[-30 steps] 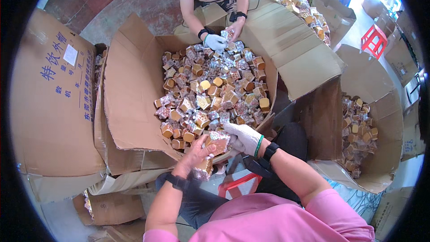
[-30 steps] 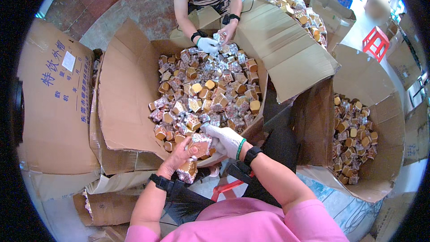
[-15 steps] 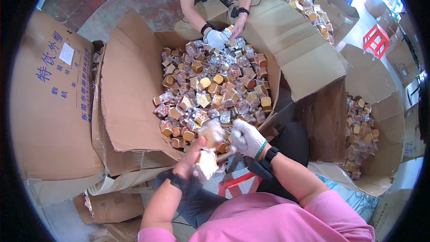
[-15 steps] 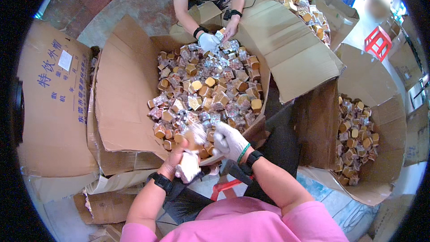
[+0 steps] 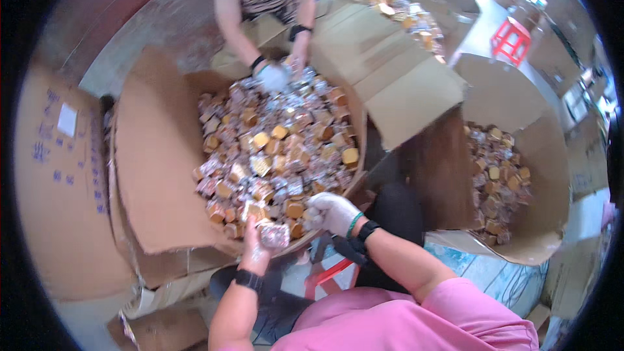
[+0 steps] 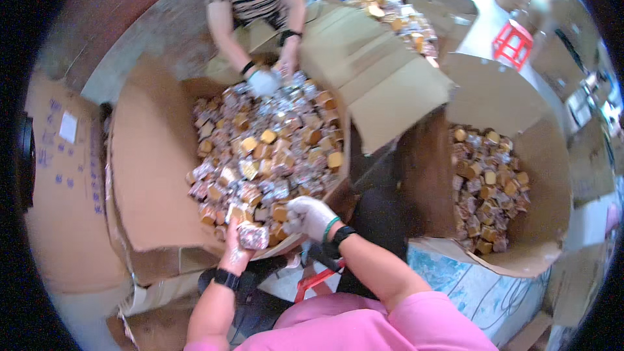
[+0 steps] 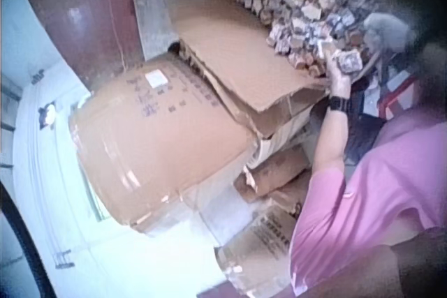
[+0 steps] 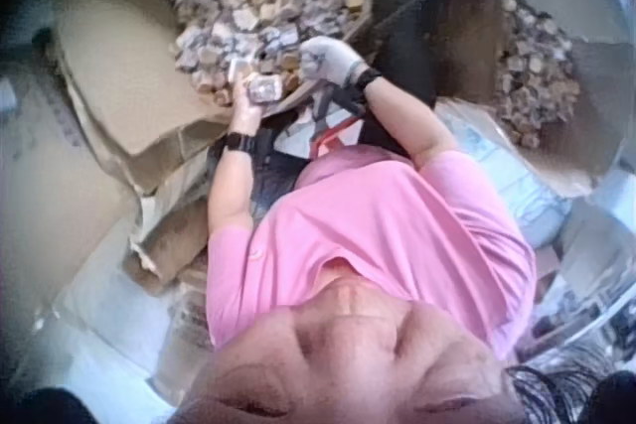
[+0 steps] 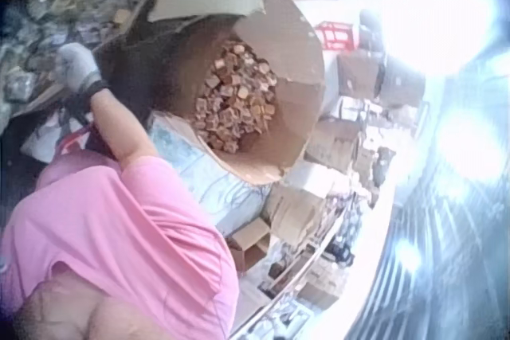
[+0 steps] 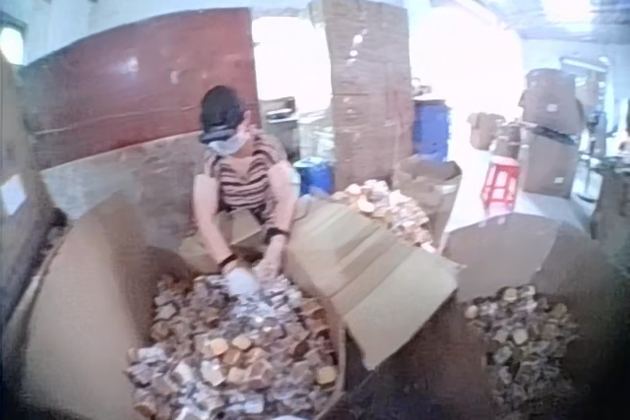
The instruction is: Sorting small packaged items into cardboard boxes by hand.
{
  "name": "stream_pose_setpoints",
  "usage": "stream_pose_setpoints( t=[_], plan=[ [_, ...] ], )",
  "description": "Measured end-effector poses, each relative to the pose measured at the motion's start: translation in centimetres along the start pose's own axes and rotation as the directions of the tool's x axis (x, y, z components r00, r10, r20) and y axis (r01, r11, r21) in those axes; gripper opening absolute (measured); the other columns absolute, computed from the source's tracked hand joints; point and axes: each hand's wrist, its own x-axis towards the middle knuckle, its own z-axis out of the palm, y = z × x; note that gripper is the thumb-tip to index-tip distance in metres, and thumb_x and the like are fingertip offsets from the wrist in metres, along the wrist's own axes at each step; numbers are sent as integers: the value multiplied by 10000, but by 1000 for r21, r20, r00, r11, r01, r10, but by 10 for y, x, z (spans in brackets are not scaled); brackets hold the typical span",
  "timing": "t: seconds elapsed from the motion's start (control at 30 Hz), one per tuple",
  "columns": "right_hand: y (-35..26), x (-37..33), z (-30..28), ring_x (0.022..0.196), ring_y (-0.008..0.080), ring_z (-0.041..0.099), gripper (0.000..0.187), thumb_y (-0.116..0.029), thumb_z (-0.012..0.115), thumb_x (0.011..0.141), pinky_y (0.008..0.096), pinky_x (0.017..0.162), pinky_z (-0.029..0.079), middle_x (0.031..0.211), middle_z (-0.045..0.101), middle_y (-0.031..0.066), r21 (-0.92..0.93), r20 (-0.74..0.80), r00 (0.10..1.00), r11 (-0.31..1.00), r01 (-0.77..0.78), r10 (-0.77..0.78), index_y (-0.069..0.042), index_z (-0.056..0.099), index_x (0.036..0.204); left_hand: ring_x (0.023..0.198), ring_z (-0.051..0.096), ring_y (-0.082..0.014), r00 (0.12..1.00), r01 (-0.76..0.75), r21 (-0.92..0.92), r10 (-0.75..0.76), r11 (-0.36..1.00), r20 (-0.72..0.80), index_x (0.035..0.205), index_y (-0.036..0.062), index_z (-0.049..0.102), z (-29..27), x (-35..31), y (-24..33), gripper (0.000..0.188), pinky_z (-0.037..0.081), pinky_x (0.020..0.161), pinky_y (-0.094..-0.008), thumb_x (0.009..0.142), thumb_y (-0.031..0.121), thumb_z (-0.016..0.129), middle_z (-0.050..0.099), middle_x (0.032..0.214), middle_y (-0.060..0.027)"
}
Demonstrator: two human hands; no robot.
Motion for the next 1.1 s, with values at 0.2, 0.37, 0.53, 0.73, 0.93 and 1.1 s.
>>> stream_pose_setpoints(
  t=[0.2,0.37,0.53,0.73,0.93,1.1],
  plan=[
    [2,-32,-16,569,136,484,110,-184,511,838,280,574,459,679,507,15,-238,25,988,959,155,-154,-79,545,839,621,570,-215,971,73,267,-130,961,203,852,76,518,139,-57,-11,404,496,580,-377,901,457,392,540,688,-42],
    [2,-46,-4,610,129,505,184,-233,442,885,279,534,439,774,521,32,329,-177,984,942,69,-10,-85,537,939,792,597,-248,599,108,365,-354,925,719,1098,50,478,272,-86,-108,543,490,701,-399,856,533,426,595,943,-111],
    [0,-49,-47,699,154,557,217,-181,411,880,326,608,493,907,549,81,497,-158,982,851,173,-107,-79,521,1036,1128,418,-206,615,-133,673,-471,728,632,1309,85,306,292,-134,-153,644,334,891,-458,829,446,538,402,1269,-87],
    [15,-38,-47,718,192,591,187,-151,527,806,370,632,526,884,586,116,-626,-117,938,757,186,-327,-60,554,966,734,627,-219,803,-128,540,-232,832,548,1018,53,535,230,-37,-75,219,521,625,-334,882,209,463,620,881,-92],
    [-6,-50,-17,543,134,474,75,-124,532,802,364,624,502,639,474,13,-150,-208,976,988,40,-71,-77,506,750,632,575,-169,973,-225,616,203,755,107,928,67,513,89,89,25,200,456,555,-274,825,235,551,565,793,-66],
    [-5,-44,-20,543,139,458,69,-119,511,808,325,592,466,636,471,19,-163,-274,962,985,-50,4,-65,512,766,756,585,-298,880,-131,985,471,113,63,971,25,536,14,150,42,305,464,668,-382,725,190,608,599,861,-135]
  ],
)
